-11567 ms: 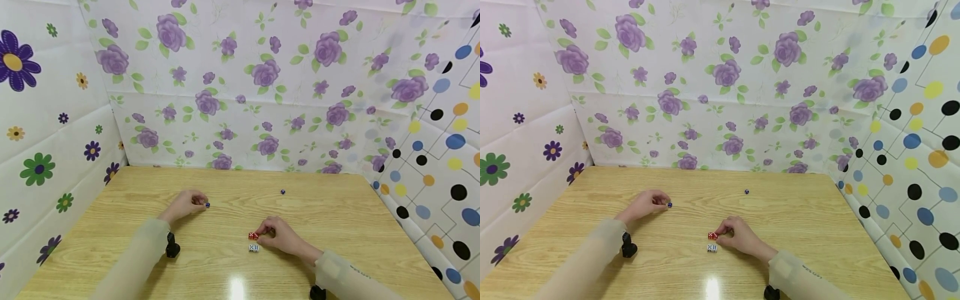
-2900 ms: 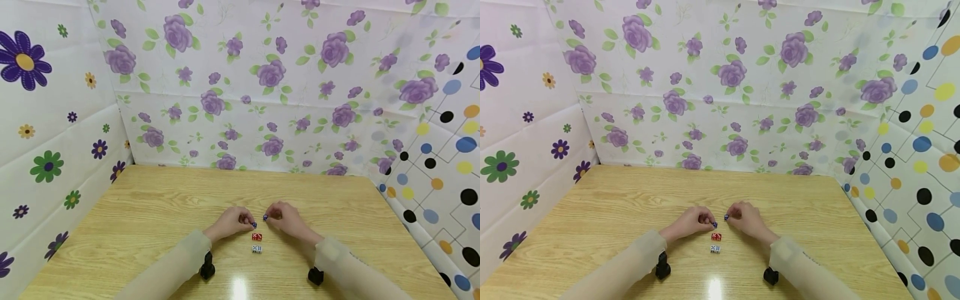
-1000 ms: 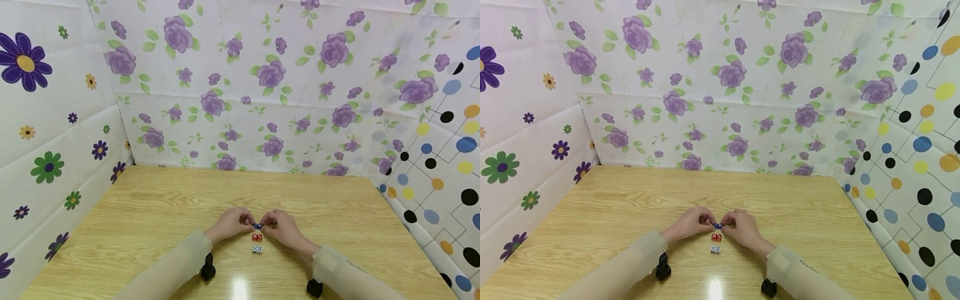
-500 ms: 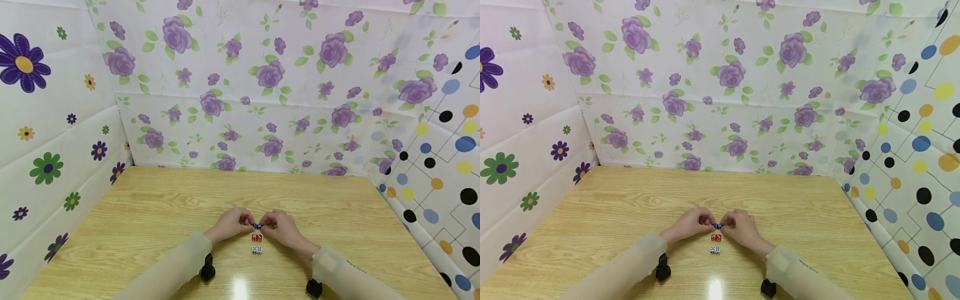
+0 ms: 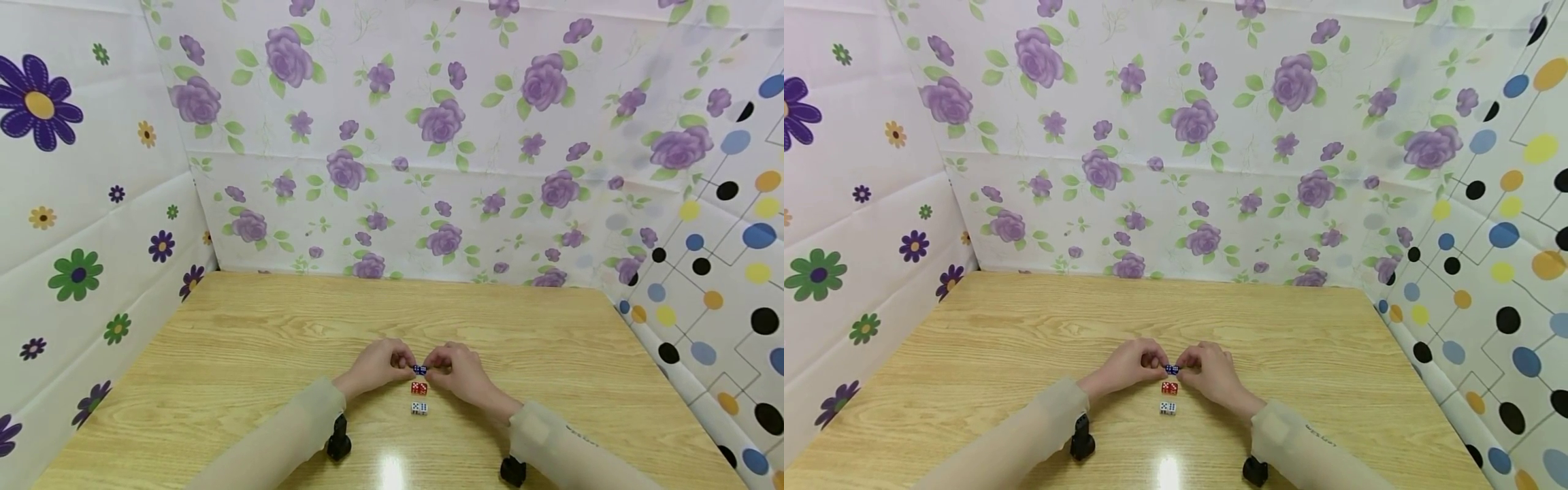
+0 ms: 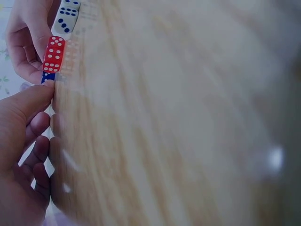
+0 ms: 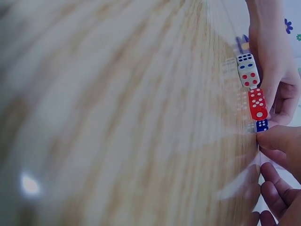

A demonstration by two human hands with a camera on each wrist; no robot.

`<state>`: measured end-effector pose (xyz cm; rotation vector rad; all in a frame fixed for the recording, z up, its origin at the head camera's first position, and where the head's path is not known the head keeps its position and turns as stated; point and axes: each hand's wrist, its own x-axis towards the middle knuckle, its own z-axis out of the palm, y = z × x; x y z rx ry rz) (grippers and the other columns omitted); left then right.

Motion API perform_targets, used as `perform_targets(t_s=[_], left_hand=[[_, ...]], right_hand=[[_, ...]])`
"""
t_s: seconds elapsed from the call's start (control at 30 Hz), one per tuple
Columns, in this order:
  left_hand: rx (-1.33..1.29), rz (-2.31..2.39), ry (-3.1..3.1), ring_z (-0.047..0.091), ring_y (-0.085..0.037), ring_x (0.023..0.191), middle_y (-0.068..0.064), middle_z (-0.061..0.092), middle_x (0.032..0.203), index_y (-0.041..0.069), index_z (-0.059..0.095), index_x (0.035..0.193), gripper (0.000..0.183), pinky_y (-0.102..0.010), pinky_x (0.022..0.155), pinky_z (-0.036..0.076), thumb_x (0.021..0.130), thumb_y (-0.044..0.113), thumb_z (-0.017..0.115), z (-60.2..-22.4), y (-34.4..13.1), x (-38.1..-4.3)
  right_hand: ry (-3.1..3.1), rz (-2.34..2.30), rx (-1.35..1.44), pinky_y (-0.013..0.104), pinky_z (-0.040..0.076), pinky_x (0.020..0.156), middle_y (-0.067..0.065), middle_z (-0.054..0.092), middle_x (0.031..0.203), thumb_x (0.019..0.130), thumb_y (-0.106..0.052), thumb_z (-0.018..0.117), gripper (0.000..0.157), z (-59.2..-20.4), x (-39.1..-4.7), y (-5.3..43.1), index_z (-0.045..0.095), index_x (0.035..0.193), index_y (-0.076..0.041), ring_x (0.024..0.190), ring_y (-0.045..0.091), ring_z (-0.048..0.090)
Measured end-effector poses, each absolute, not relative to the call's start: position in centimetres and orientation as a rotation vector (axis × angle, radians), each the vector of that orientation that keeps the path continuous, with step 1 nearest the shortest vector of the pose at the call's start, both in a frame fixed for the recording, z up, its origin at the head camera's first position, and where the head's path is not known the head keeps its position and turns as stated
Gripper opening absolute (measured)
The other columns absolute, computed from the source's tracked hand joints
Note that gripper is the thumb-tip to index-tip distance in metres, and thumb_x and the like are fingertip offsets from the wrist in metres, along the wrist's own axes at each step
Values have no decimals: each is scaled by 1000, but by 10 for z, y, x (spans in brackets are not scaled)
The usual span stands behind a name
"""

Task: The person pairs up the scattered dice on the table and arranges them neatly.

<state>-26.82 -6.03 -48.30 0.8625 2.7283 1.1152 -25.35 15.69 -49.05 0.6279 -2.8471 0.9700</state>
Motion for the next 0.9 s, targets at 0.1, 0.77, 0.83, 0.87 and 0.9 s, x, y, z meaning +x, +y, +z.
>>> perform_targets(t_s=[0.1, 0.77, 0.83, 0.87, 0.9], left_hand=[[854, 1108, 2737, 50, 0, 67, 10, 61, 77, 19, 72, 89, 11, -19, 67, 42, 83, 24, 80, -483, -61, -269], [861, 1082, 2735, 48, -2, 68, 2, 64, 80, 20, 72, 92, 14, -21, 67, 40, 83, 27, 80, -486, -61, -270], [870, 1079, 2724, 48, -3, 67, 2, 63, 80, 19, 72, 95, 16, -21, 66, 40, 84, 27, 80, -485, -62, -270], [875, 1074, 2719, 47, -3, 67, 3, 63, 80, 19, 72, 96, 17, -21, 66, 40, 84, 27, 80, -486, -63, -270], [883, 1067, 2718, 48, -4, 68, 3, 62, 81, 18, 72, 98, 18, -21, 66, 40, 84, 27, 80, -486, -64, -270]], right_hand=[[-2839, 970, 629, 44, 37, 86, -10, 63, 85, 83, -21, 80, 14, -491, -253, 157, 72, 86, -31, 85, 8, 55], [-2843, 965, 645, 41, 39, 86, -9, 64, 90, 84, -21, 79, 14, -488, -250, 160, 74, 94, -29, 87, 9, 57], [-2849, 965, 655, 42, 39, 87, -9, 64, 91, 84, -21, 80, 16, -488, -250, 161, 74, 97, -28, 88, 10, 57], [-2853, 962, 662, 42, 39, 86, -9, 64, 92, 84, -22, 79, 17, -488, -250, 161, 74, 98, -28, 88, 10, 57], [-2852, 955, 675, 42, 40, 86, -8, 64, 93, 84, -22, 79, 18, -488, -250, 161, 74, 100, -27, 89, 11, 58]])
